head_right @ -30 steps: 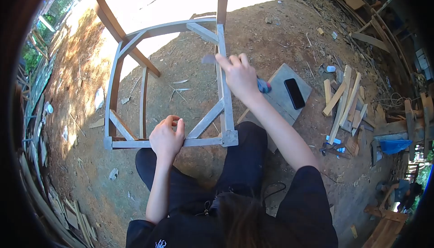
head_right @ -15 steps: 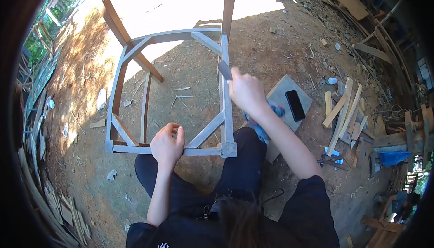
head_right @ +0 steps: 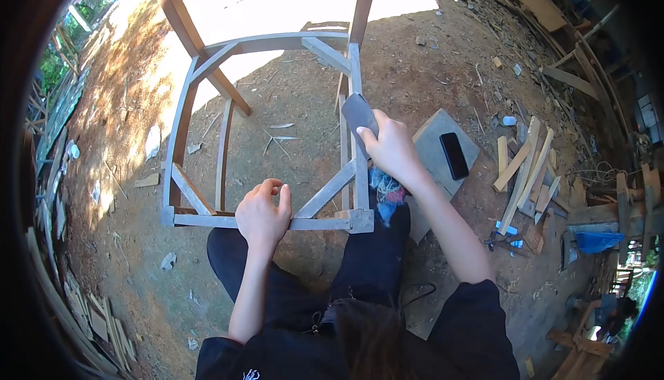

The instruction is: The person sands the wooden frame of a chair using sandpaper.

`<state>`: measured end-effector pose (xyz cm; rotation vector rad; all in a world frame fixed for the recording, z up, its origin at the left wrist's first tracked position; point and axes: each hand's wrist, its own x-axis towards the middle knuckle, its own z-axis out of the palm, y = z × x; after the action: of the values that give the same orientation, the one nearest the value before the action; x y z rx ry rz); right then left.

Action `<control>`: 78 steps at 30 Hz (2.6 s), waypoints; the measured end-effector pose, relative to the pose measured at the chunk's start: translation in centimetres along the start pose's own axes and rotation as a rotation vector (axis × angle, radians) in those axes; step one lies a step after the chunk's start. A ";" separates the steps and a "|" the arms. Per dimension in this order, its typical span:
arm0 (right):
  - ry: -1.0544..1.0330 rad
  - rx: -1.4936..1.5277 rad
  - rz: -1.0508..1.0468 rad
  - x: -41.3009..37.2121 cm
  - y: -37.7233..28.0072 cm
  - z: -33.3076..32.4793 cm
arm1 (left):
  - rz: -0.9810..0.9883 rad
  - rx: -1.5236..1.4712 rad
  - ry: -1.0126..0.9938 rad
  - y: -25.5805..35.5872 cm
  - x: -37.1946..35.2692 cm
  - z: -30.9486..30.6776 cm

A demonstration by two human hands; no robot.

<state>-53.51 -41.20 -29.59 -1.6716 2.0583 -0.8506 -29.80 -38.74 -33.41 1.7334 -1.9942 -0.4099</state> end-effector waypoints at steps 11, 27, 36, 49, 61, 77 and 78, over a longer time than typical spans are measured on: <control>0.061 -0.162 0.135 10.3 -0.6 2.9 | 0.049 -0.003 0.025 -0.5 -0.1 -0.2; 0.137 -0.182 0.200 11.7 0.5 2.2 | 0.071 -0.009 0.031 -0.7 -0.2 -0.1; 0.041 -0.053 0.180 2.4 0.1 0.3 | 0.033 -0.012 0.027 -0.6 0.2 0.1; 0.086 -0.046 0.207 9.8 0.8 2.6 | 0.102 -0.040 0.096 -1.0 -0.2 0.3; 0.193 -0.021 0.054 -1.5 -0.2 1.3 | 0.098 -0.038 0.047 -1.0 -0.1 0.1; 0.141 -0.794 -0.372 3.5 2.8 0.3 | 0.014 0.015 -0.027 -0.2 0.5 0.2; 0.137 -0.827 -0.384 3.2 2.8 0.4 | 0.012 0.018 -0.026 -0.1 0.5 0.1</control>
<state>-56.14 -44.09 -31.37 -2.5475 2.4005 -0.1819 -29.82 -39.28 -33.50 1.7345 -2.0313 -0.4142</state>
